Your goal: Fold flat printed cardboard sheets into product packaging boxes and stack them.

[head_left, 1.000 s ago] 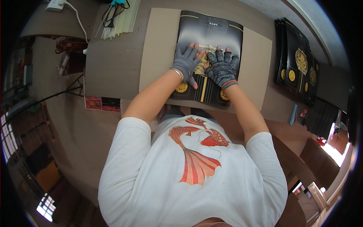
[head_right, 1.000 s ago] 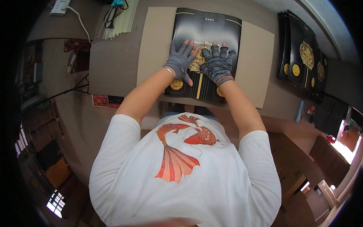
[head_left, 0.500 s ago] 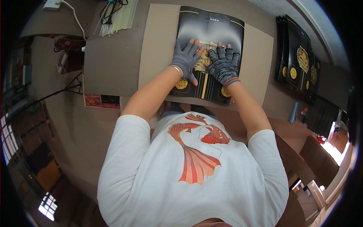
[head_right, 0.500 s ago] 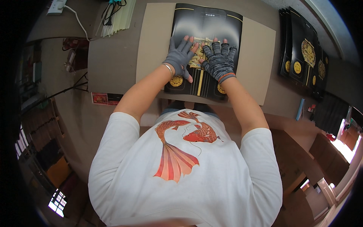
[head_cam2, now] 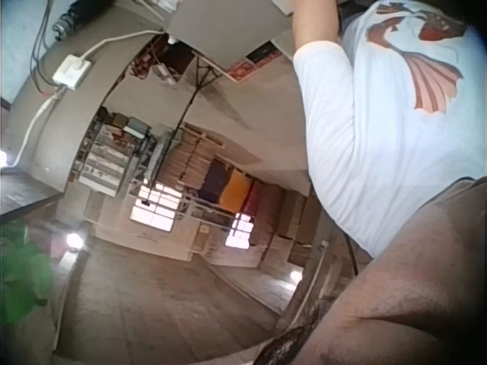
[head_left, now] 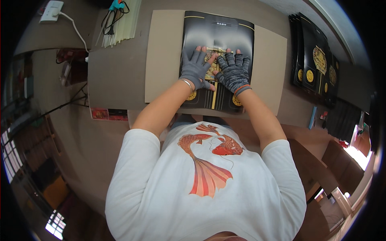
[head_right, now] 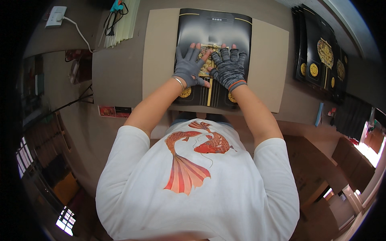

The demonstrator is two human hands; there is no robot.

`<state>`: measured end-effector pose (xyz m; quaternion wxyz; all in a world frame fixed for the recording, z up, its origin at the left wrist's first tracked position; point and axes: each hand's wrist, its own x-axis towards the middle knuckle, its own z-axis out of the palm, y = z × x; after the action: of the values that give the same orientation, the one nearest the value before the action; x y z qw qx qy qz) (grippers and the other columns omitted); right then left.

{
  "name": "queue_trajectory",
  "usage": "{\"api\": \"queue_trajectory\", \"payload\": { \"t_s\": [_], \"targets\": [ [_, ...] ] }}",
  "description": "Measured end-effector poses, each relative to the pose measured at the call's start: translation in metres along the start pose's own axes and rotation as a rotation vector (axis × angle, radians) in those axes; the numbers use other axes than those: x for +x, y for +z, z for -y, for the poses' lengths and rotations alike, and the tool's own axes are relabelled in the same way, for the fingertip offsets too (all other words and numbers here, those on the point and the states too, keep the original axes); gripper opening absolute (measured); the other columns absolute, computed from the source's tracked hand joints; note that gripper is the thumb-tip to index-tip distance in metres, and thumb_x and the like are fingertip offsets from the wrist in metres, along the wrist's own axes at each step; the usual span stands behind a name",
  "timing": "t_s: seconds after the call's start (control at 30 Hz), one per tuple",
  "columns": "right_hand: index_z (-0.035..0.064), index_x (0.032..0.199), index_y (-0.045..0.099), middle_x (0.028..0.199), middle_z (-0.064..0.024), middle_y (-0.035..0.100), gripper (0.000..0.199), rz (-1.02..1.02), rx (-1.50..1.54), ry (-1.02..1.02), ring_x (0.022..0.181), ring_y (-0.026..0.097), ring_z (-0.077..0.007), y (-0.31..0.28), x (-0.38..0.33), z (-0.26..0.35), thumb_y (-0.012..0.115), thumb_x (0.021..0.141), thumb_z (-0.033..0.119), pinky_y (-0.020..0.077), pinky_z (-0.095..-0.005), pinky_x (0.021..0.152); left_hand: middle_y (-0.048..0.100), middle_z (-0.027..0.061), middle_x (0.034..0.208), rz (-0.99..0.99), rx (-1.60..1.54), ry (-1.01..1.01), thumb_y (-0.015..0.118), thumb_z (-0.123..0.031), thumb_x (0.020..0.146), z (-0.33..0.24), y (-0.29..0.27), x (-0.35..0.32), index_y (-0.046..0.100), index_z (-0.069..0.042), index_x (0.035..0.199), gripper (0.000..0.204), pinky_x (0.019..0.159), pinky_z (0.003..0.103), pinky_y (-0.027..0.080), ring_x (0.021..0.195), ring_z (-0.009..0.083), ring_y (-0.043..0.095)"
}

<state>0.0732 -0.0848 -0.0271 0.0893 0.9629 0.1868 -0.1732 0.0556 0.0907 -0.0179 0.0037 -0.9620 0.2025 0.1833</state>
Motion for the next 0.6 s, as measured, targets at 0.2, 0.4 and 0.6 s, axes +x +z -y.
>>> {"api": "queue_trajectory", "payload": {
  "t_s": [0.2,0.4,0.6],
  "targets": [
    [0.0175,0.155,0.024,0.161,-0.0137,0.018,0.085,-0.045,0.085,-0.014,0.149,0.012,-0.0355,0.013,0.004,-0.014,0.047,0.089,0.066,0.0050,-0.0567,0.118,0.015,0.0175,0.161,0.175,0.122,-0.136,0.073,-0.078,0.054,-0.033,-0.025,0.014,0.020,-0.010,0.155,0.132,0.111,0.070,0.003,0.149,0.0343,0.011],
    [0.0132,0.152,0.031,0.157,-0.0188,0.026,0.087,-0.304,0.133,-0.011,0.147,0.019,-0.0366,0.031,0.041,-0.056,0.055,0.085,0.063,0.0097,-0.0571,0.117,0.027,0.0194,0.156,0.218,0.176,-0.074,0.085,-0.056,0.054,-0.049,-0.030,0.034,0.044,-0.002,0.142,0.111,0.113,0.068,0.006,0.147,0.0361,0.018],
    [0.0120,0.148,0.037,0.154,-0.0187,0.031,0.078,-0.556,0.088,0.166,0.144,0.026,-0.0373,0.020,0.147,-0.126,0.051,0.088,0.059,0.0179,-0.0599,0.113,0.028,0.0226,0.155,0.224,0.149,-0.089,0.084,-0.049,0.060,-0.054,-0.029,0.035,0.043,0.002,0.140,0.104,0.114,0.066,0.009,0.147,0.0361,0.018]
  ]
}}
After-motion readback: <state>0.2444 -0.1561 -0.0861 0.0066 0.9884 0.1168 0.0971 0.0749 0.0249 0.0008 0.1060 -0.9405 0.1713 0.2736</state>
